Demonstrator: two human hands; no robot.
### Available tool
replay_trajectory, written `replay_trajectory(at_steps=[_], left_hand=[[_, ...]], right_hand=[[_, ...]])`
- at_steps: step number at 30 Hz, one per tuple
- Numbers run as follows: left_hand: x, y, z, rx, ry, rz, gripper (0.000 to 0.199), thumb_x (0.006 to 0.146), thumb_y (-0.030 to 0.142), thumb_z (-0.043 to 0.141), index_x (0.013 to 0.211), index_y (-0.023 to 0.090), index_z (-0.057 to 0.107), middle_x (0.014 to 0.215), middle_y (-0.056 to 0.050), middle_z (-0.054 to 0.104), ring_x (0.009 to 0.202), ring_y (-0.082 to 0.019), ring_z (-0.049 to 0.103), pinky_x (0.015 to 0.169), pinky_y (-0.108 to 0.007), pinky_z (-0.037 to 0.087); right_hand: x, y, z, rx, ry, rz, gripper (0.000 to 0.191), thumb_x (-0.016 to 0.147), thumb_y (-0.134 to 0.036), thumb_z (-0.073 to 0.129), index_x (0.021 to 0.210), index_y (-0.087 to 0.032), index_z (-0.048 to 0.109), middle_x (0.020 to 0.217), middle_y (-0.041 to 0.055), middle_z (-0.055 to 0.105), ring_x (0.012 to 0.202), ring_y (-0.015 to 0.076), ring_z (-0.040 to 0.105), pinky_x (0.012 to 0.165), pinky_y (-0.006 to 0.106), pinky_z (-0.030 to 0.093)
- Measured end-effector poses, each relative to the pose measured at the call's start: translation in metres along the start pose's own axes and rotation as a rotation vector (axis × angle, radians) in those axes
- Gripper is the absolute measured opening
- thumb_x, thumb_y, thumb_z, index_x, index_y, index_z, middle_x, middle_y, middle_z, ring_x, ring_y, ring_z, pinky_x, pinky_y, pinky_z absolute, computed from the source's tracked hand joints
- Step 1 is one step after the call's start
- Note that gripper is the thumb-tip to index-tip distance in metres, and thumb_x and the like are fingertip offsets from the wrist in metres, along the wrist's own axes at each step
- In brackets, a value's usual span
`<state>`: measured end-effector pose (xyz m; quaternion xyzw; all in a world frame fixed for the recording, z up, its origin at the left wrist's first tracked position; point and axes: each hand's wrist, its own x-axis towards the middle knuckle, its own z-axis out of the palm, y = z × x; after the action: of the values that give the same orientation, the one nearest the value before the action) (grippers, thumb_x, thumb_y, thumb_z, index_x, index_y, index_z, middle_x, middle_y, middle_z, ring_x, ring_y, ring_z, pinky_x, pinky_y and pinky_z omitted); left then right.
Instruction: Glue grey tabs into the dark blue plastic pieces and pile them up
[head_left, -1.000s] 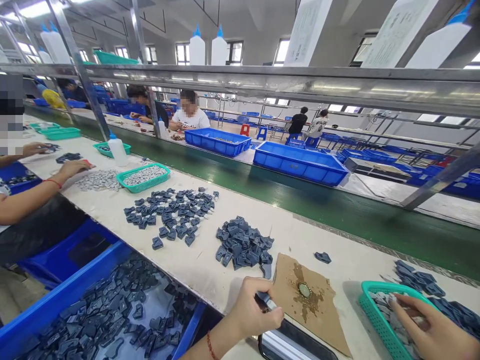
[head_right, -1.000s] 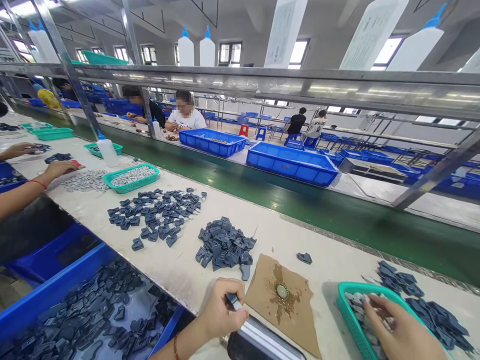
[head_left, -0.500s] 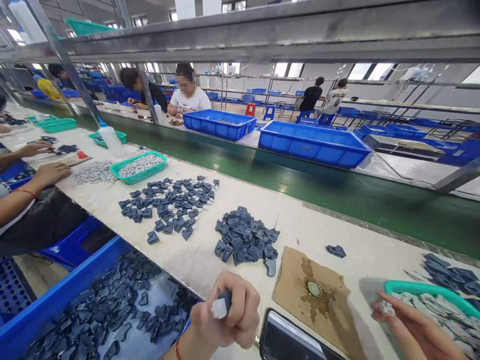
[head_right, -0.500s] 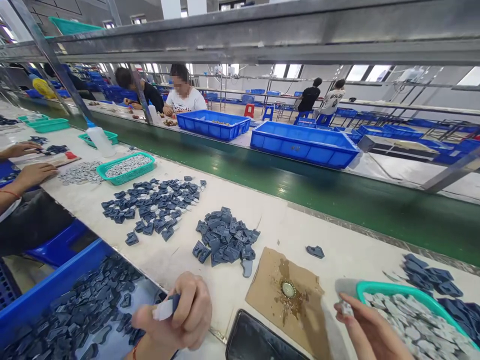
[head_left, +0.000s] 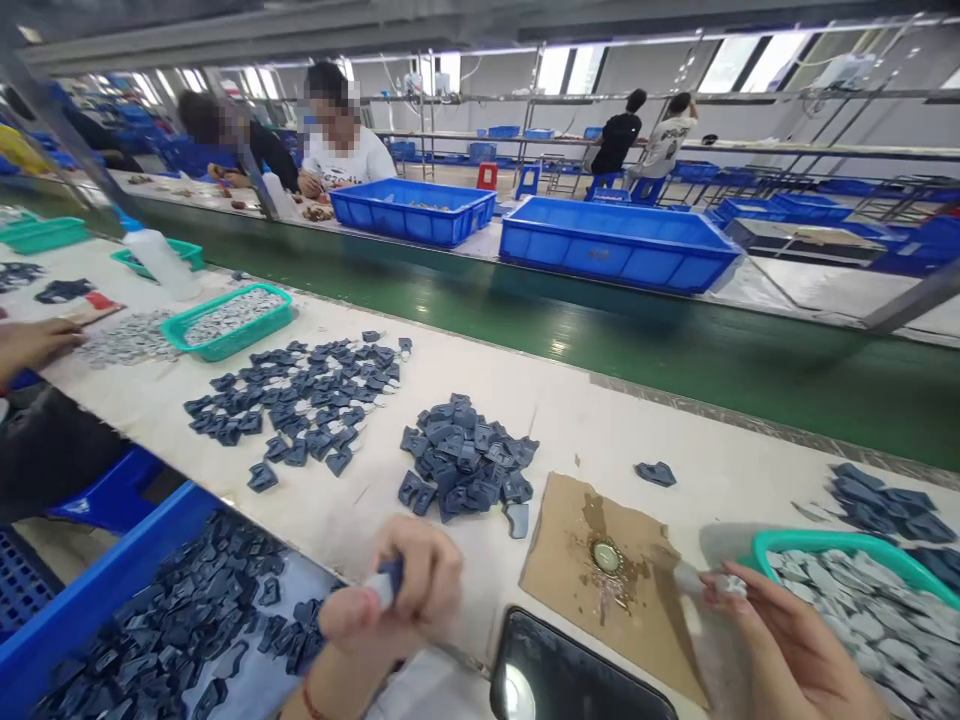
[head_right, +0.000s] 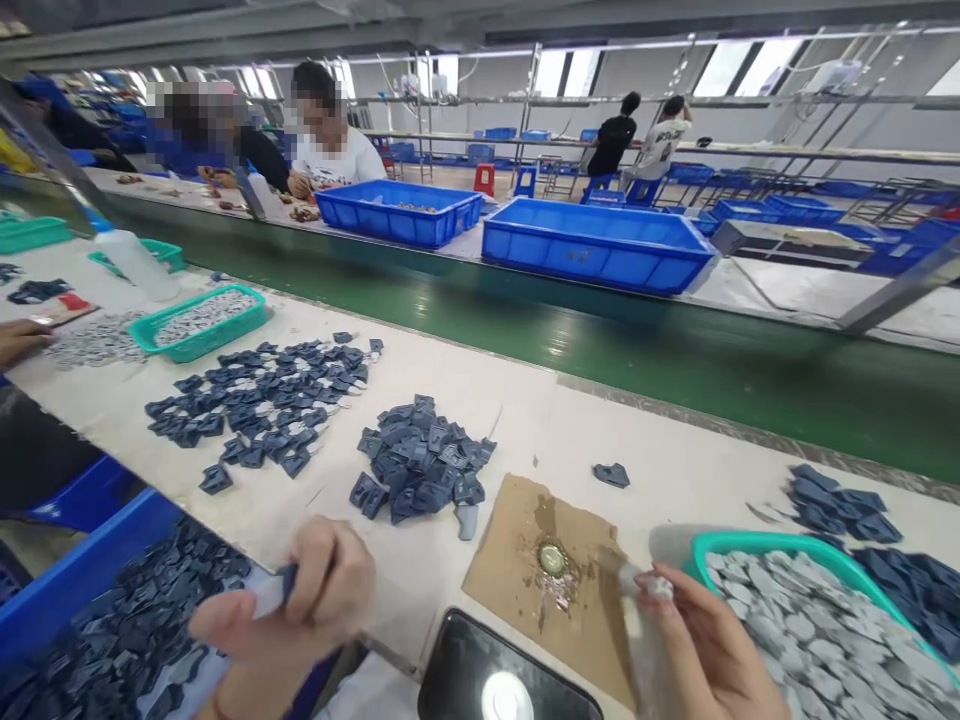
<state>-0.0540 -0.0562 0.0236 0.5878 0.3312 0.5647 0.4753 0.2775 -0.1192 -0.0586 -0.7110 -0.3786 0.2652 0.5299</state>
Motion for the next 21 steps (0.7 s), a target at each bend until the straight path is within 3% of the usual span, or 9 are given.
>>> replay_trajectory(at_steps=[1, 4, 7, 9, 11, 13, 16, 18, 21], left_hand=[[0.005, 0.001, -0.012, 0.373, 0.104, 0.071, 0.074, 0.089, 0.088, 0.026, 0.049, 0.026, 0.020, 0.036, 0.005, 0.023, 0.028, -0.009, 0.028, 0.029, -0.026, 0.036], [0.026, 0.000, -0.062, 0.624, 0.242, 0.123, 0.059, 0.094, 0.070, 0.052, 0.058, 0.023, 0.047, 0.053, 0.000, 0.049, 0.050, -0.016, 0.052, 0.048, -0.031, 0.049], [0.052, -0.009, -0.122, 0.872, 0.397, 0.117, 0.027, 0.086, 0.046, 0.075, 0.093, 0.021, 0.066, 0.076, 0.002, 0.061, 0.072, -0.020, 0.061, 0.065, -0.033, 0.052], [0.068, -0.021, -0.161, 1.110, 0.420, 0.099, 0.024, 0.091, 0.043, 0.067, 0.106, 0.024, 0.066, 0.079, 0.002, 0.061, 0.086, -0.028, 0.068, 0.087, -0.052, 0.055], [0.081, -0.036, -0.192, 1.207, 0.404, 0.104, 0.024, 0.089, 0.043, 0.064, 0.100, 0.022, 0.067, 0.081, -0.003, 0.064, 0.105, -0.044, 0.068, 0.101, -0.077, 0.040], [0.087, -0.049, -0.210, 1.346, 0.290, 0.100, 0.033, 0.092, 0.046, 0.056, 0.105, 0.019, 0.069, 0.090, -0.010, 0.071, 0.117, -0.055, 0.064, 0.095, -0.087, 0.037], [0.087, -0.052, -0.205, 1.464, 0.232, 0.108, 0.054, 0.094, 0.054, 0.053, 0.123, 0.012, 0.068, 0.126, -0.023, 0.069, 0.133, -0.064, 0.051, 0.095, -0.090, 0.036], [0.082, -0.043, -0.180, 1.493, 0.291, 0.162, 0.057, 0.096, 0.053, 0.053, 0.133, 0.011, 0.065, 0.146, -0.025, 0.058, 0.140, -0.061, 0.044, 0.104, -0.088, 0.032], [0.071, -0.026, -0.125, 1.325, 0.061, 0.196, 0.042, 0.101, 0.043, 0.049, 0.133, 0.021, 0.065, 0.141, -0.011, 0.066, 0.135, -0.046, 0.057, 0.113, -0.072, 0.041]], right_hand=[[-0.001, -0.009, 0.003, 0.009, 0.070, 0.054, 0.044, 0.086, -0.054, 0.077, 0.118, -0.024, 0.073, 0.113, 0.0097, 0.080, 0.108, 0.0323, 0.074, 0.078, 0.034, 0.064], [-0.001, -0.027, 0.012, 0.112, 0.075, 0.105, 0.050, 0.077, -0.059, 0.083, 0.110, -0.023, 0.075, 0.101, 0.0100, 0.082, 0.097, 0.0299, 0.078, 0.080, 0.035, 0.065], [0.002, -0.029, 0.015, 0.245, 0.016, 0.111, 0.048, 0.076, -0.055, 0.086, 0.110, -0.023, 0.077, 0.100, 0.0107, 0.083, 0.089, 0.0275, 0.079, 0.081, 0.037, 0.066], [0.003, -0.027, 0.014, 0.303, -0.041, 0.130, 0.044, 0.077, -0.052, 0.086, 0.109, -0.023, 0.079, 0.102, 0.0115, 0.083, 0.088, 0.0261, 0.079, 0.081, 0.036, 0.066], [0.003, -0.026, 0.014, 0.350, -0.090, 0.149, 0.037, 0.079, -0.048, 0.086, 0.106, -0.023, 0.080, 0.102, 0.0119, 0.083, 0.089, 0.0253, 0.080, 0.081, 0.035, 0.066], [0.002, -0.028, 0.013, 0.403, -0.125, 0.166, 0.030, 0.081, -0.045, 0.086, 0.102, -0.024, 0.081, 0.102, 0.0117, 0.083, 0.090, 0.0247, 0.080, 0.081, 0.033, 0.065], [0.003, -0.032, 0.013, 0.465, -0.158, 0.180, 0.024, 0.080, -0.043, 0.087, 0.093, -0.025, 0.081, 0.097, 0.0102, 0.083, 0.087, 0.0228, 0.080, 0.079, 0.030, 0.065], [0.004, -0.035, 0.013, 0.479, -0.154, 0.186, 0.024, 0.078, -0.043, 0.089, 0.090, -0.025, 0.081, 0.091, 0.0087, 0.082, 0.083, 0.0220, 0.080, 0.075, 0.029, 0.065], [0.005, -0.035, 0.012, 0.463, -0.134, 0.193, 0.025, 0.075, -0.044, 0.090, 0.088, -0.024, 0.081, 0.085, 0.0071, 0.081, 0.078, 0.0217, 0.079, 0.071, 0.028, 0.065]])
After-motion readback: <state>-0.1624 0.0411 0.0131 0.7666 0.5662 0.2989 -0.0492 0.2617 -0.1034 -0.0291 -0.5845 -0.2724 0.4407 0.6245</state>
